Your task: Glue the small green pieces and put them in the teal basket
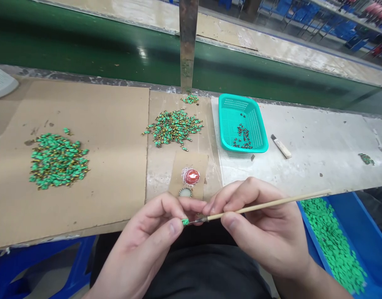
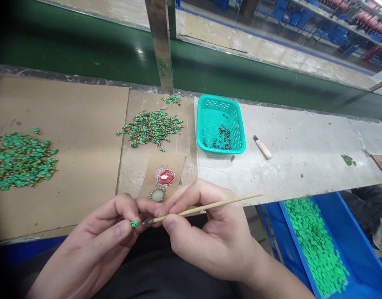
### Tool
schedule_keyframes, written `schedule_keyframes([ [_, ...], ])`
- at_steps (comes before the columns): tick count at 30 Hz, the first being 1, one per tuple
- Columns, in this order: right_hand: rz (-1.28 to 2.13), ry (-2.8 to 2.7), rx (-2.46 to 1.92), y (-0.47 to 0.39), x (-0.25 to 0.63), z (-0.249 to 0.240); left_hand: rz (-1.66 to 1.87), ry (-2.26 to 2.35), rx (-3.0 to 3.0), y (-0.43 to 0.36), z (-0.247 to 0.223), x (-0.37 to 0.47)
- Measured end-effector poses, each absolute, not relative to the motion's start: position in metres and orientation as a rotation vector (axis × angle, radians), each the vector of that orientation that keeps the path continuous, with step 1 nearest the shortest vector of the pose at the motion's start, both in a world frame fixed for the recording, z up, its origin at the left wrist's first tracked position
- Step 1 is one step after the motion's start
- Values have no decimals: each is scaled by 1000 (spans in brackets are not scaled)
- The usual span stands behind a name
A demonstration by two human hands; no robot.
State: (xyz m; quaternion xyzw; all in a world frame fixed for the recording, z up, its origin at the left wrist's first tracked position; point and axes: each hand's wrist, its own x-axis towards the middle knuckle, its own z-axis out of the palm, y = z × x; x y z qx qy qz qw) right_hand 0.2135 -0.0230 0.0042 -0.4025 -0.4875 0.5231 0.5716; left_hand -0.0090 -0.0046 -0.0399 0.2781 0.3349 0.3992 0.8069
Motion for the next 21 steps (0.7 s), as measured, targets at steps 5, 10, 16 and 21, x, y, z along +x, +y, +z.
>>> schedule_keyframes([
  [5, 1233, -1128, -945, -22, 214, 3, 844, 726, 607, -5, -42, -10],
  [10, 1238, -1130, -942, -23, 214, 3, 844, 734, 618, -6, -41, -12],
  [16, 1244, -1122, -943, -23, 213, 3, 828, 713, 623, -7, -43, -12],
  [21, 1239, -1151, -932, -22, 215, 3, 826, 704, 626, -6, -44, -13],
])
